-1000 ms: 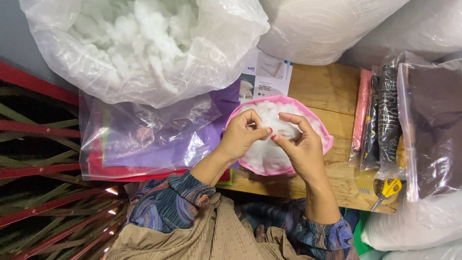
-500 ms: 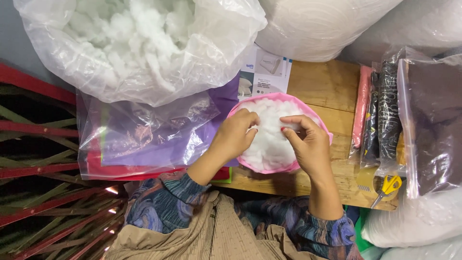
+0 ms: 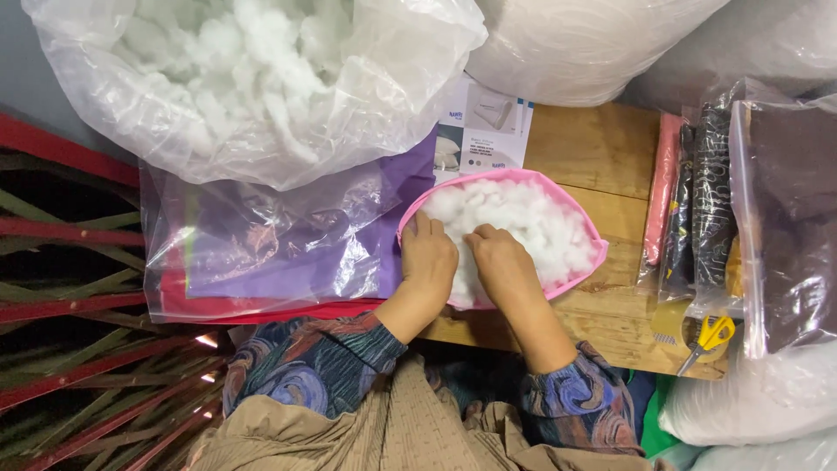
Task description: The person repeatedly takes handfuls of white cotton from a large plastic bag and places them into a pink fabric pouch. They use both hands to fluff, arrange, and press the cotton inside the pouch to fill it evenly.
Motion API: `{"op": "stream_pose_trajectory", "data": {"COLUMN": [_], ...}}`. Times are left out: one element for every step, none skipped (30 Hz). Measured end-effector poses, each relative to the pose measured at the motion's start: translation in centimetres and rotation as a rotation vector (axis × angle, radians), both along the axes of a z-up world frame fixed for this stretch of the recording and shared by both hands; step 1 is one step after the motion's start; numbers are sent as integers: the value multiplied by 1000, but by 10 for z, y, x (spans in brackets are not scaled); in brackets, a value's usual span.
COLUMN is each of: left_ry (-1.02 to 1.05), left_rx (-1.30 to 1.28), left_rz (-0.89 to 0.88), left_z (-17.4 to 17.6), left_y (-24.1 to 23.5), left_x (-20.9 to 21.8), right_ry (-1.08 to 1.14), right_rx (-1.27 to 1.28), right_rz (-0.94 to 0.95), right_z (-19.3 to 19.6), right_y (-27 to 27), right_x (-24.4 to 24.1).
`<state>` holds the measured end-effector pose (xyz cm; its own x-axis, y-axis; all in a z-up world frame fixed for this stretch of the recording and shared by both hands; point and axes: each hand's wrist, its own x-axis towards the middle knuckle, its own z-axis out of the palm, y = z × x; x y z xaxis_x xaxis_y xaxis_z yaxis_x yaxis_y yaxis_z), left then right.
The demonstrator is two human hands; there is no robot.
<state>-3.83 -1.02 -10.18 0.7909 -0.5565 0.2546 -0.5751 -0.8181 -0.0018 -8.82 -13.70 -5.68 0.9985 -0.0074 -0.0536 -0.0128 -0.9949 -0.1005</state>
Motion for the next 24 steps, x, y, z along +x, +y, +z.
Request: {"op": "stream_pose_trajectory", "data": {"left_ry": [0, 60, 116, 114, 165, 216, 219, 310, 404, 409, 276, 142, 141, 86, 31, 30, 81, 131, 134, 166, 196, 197, 255, 313], "left_rx": [-1, 33, 66, 65, 37, 9, 11, -63, -137, -135, -218, -300, -302, -344, -387, -390, -364, -336, -337, -315, -294, -297, -248, -199], "left_rz": [-4, -8, -10, -13, -60, -108, -110, -154, -197, -199, -168, -138, -140, -185, -236, -245, -310, -375, -377, -390, -403, -406, -416, -425], "left_z": [5, 11, 17, 22, 26, 31, 37, 42, 48, 48, 49, 50, 44, 37, 31, 28, 25, 22, 18, 15, 12, 19, 26, 33], "left_y": [2, 4, 6, 7, 8, 10, 11, 12, 14, 11, 9, 6, 2, -3, -10, -14, -17, -20, -23, -25, -28, -27, -27, -28], "left_x": [2, 5, 9, 10, 12, 13, 16, 19, 22, 20, 20, 20, 18, 15, 11, 10, 8, 6, 5, 4, 3, 3, 3, 2], "right_ry": [0, 92, 181, 178, 146, 113, 115, 68, 22, 26, 40, 53, 51, 87, 121, 116, 120, 125, 127, 61, -7, -7, -21, -34], "right_rx": [-1, 120, 240, 239, 387, 535, 537, 533, 530, 531, 552, 572, 570, 532, 492, 490, 402, 315, 314, 282, 248, 246, 178, 110], "right_rz": [-4, -50, -95, -97, -140, -183, -186, -232, -278, -282, -362, -442, -443, -425, -412, -420, -405, -390, -393, -395, -397, -400, -322, -245], "right_z": [6, 13, 20, 42, 64, 86, 88, 89, 89, 90, 92, 93, 93, 92, 91, 86, 79, 73, 76, 78, 81, 68, 56, 44], "right_y": [-5, -9, -14, -16, -18, -21, -31, -41, -51, -56, -61, -67, -66, -67, -68, -71, -74, -76, -73, -71, -68, -68, -69, -71], "right_x": [3, 5, 9, 10, 10, 11, 8, 4, 0, -5, -8, -11, -11, -11, -13, -13, -13, -13, -14, -14, -15, -14, -14, -14]}}
